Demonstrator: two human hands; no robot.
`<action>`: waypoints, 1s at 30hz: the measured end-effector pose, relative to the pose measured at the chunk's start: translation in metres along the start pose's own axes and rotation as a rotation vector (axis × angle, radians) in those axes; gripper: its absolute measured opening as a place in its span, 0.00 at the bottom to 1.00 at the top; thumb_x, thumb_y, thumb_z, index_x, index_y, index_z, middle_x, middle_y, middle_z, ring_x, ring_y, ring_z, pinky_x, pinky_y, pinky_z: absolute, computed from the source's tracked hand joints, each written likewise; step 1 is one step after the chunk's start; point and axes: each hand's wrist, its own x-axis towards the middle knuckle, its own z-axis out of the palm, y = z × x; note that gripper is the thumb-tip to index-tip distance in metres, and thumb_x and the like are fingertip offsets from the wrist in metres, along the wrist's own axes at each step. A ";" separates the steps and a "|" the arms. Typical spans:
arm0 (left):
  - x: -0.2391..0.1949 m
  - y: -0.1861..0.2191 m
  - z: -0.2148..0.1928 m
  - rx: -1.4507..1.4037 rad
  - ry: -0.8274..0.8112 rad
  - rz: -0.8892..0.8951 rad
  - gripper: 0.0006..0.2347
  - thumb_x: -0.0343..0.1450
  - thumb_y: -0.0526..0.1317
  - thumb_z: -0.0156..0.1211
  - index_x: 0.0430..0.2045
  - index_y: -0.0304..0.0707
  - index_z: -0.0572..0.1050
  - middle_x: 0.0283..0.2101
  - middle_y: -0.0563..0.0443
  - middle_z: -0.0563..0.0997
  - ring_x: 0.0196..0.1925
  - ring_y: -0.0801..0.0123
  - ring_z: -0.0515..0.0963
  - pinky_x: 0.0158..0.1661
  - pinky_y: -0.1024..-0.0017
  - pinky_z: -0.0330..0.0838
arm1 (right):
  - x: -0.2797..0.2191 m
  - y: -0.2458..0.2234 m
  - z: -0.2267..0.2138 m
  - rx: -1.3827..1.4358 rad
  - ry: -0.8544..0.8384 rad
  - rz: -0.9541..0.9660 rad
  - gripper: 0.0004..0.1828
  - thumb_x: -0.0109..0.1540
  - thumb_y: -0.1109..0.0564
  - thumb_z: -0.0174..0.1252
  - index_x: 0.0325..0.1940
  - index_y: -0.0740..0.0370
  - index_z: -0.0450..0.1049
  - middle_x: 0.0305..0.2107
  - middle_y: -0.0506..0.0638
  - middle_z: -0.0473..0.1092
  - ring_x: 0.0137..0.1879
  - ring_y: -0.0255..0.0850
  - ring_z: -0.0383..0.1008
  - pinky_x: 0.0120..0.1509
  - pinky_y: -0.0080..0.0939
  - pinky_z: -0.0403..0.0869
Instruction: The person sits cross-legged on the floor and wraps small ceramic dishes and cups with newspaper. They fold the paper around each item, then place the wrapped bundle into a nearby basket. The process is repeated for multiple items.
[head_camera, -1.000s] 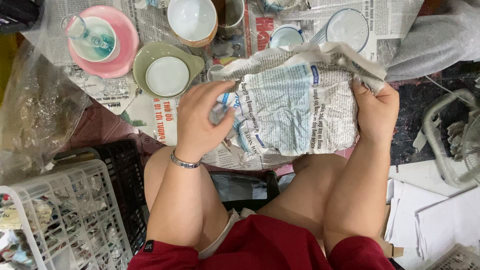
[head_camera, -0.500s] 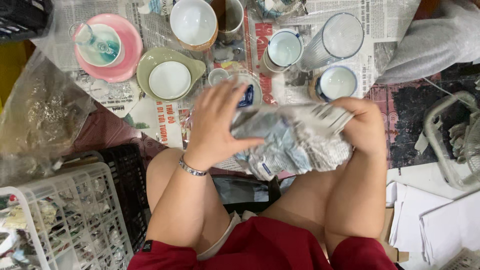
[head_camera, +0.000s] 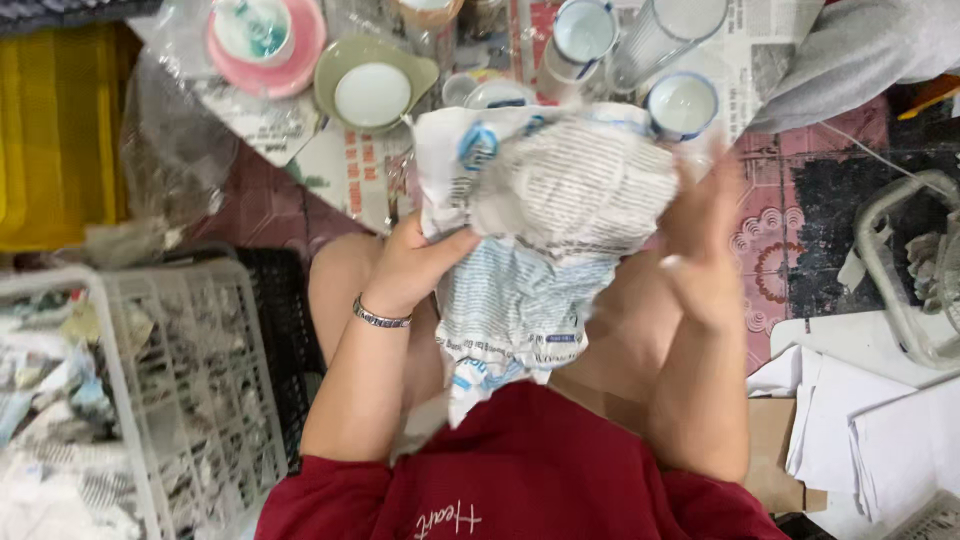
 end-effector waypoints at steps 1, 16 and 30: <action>-0.011 -0.006 -0.004 -0.050 0.026 -0.017 0.13 0.75 0.36 0.63 0.52 0.30 0.77 0.50 0.57 0.81 0.50 0.77 0.78 0.53 0.74 0.73 | -0.016 0.010 -0.005 -0.358 0.007 0.222 0.59 0.56 0.45 0.70 0.80 0.59 0.42 0.71 0.53 0.60 0.74 0.43 0.64 0.76 0.42 0.63; -0.106 -0.055 -0.033 0.081 0.260 0.042 0.30 0.71 0.34 0.65 0.68 0.28 0.59 0.65 0.47 0.71 0.65 0.69 0.71 0.64 0.69 0.67 | -0.093 0.117 0.055 0.431 -0.008 0.694 0.43 0.56 0.62 0.68 0.73 0.67 0.59 0.62 0.54 0.67 0.67 0.43 0.68 0.72 0.43 0.66; -0.114 -0.044 -0.024 -0.024 0.310 0.008 0.36 0.67 0.30 0.70 0.71 0.28 0.58 0.65 0.48 0.71 0.64 0.68 0.71 0.64 0.65 0.66 | -0.083 0.120 0.052 0.441 0.140 0.606 0.25 0.66 0.62 0.58 0.67 0.67 0.66 0.55 0.54 0.70 0.60 0.41 0.71 0.64 0.40 0.71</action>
